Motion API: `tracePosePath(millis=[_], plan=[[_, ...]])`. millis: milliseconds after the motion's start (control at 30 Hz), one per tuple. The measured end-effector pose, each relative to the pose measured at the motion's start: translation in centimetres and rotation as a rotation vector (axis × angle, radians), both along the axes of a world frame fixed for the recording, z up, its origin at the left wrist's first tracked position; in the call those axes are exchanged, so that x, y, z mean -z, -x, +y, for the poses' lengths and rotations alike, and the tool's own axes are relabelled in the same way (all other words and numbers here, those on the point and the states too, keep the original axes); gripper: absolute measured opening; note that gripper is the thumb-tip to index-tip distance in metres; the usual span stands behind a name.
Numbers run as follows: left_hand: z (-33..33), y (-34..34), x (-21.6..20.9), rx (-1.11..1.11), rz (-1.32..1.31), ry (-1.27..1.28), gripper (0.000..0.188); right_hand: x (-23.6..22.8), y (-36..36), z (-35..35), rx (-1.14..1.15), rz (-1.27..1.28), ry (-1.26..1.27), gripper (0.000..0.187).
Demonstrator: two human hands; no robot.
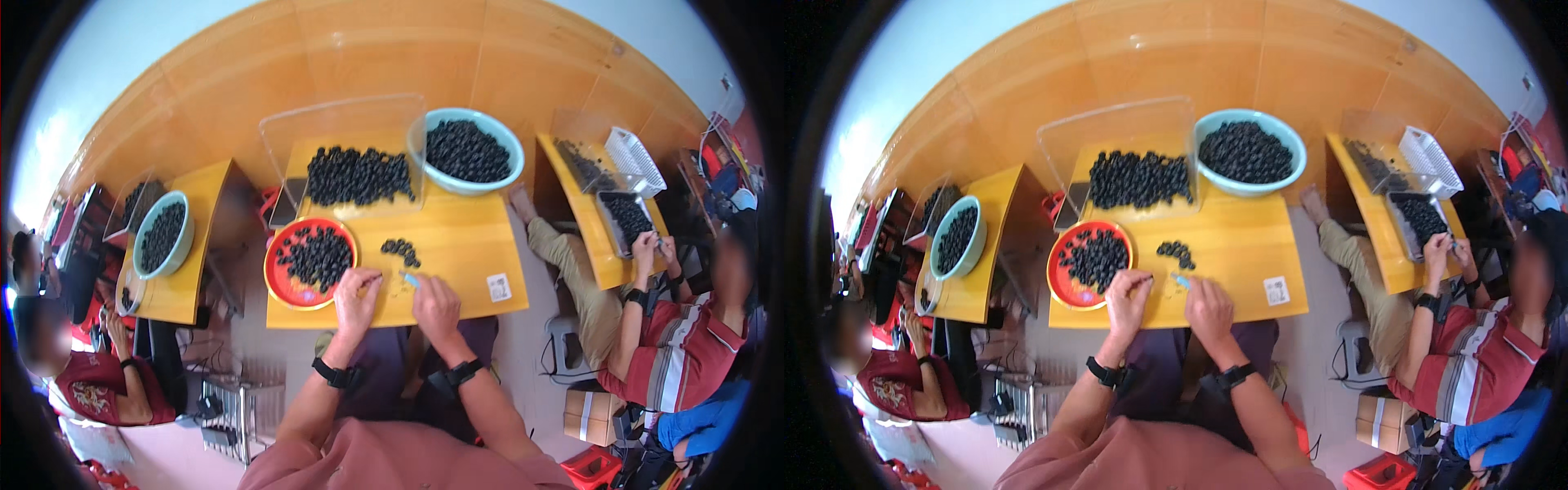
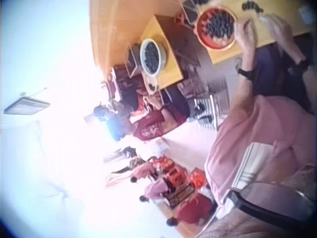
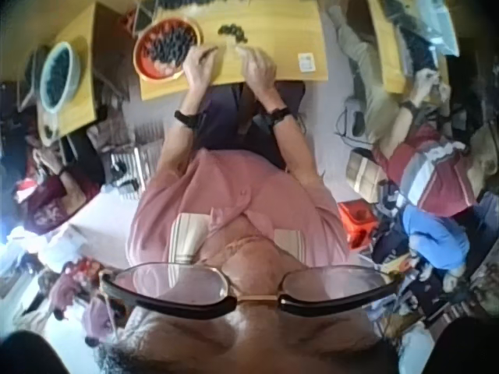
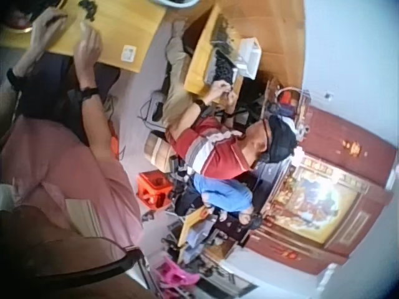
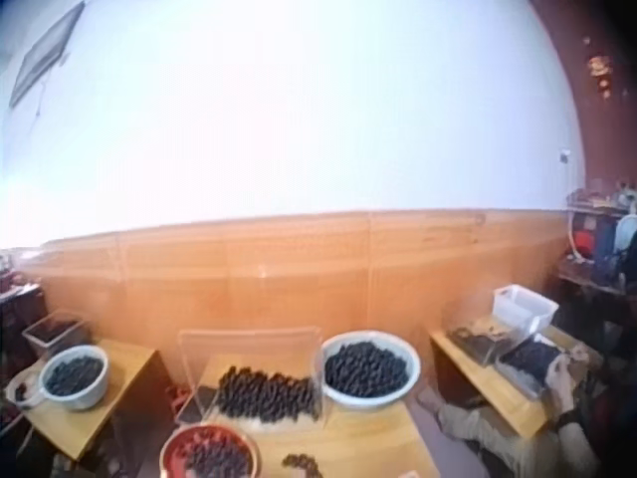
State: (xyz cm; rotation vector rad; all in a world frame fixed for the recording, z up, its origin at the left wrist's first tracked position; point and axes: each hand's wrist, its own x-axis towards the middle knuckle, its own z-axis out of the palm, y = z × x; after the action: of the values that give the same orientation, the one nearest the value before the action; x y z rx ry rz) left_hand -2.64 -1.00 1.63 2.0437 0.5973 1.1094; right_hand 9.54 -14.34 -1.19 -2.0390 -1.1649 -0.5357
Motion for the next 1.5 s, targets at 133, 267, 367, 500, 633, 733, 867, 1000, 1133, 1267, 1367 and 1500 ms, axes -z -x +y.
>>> tracePosePath(millis=[133,267,367,500,633,733,867,1000,1133,1267,1367,1500], plan=[[2.8,3.3,-2.3,-0.148,-0.021,-0.114,0.014,0.9,-0.2,0.5,-0.006,0.035,-0.034,0.023],[5.8,5.1,-3.4,-0.303,0.138,-0.210,0.017,0.8,-0.1,0.2,-0.023,0.074,-0.048,0.016],[5.1,4.6,-4.3,-0.269,0.135,-0.292,0.021,0.1,0.2,0.1,-0.005,0.101,-0.045,0.013],[2.5,2.3,-2.2,0.048,0.129,-0.163,0.019,-0.4,-0.1,0.0,-0.060,0.227,-0.053,0.014],[1.1,-2.1,-0.3,0.070,0.189,-0.077,0.031,-0.2,-1.1,0.3,-0.034,0.190,-0.058,0.014],[1.9,-5.1,1.7,0.002,0.223,-0.173,0.036,0.0,-1.1,0.5,-0.010,0.167,-0.049,0.014],[2.4,-6.3,2.6,-0.025,0.381,-0.204,0.033,0.4,-1.1,0.3,0.020,0.129,-0.023,0.013],[2.7,-5.6,2.8,-0.051,0.314,-0.215,0.023,0.2,-1.0,0.6,0.006,0.141,-0.037,0.012],[0.9,-3.7,2.4,0.037,0.192,0.000,0.017,0.5,-1.4,0.4,-0.025,0.164,-0.084,0.011],[0.7,-2.5,3.8,0.082,0.050,0.034,0.016,-0.3,-1.5,0.3,-0.163,0.721,-0.177,0.015],[0.3,-2.4,3.1,0.069,0.055,0.213,0.016,-0.3,-2.1,0.3,-0.224,1.169,-0.233,0.019],[0.6,-2.3,3.2,0.071,0.117,0.201,0.019,-0.5,-2.2,0.3,-0.281,1.343,-0.311,0.025]])
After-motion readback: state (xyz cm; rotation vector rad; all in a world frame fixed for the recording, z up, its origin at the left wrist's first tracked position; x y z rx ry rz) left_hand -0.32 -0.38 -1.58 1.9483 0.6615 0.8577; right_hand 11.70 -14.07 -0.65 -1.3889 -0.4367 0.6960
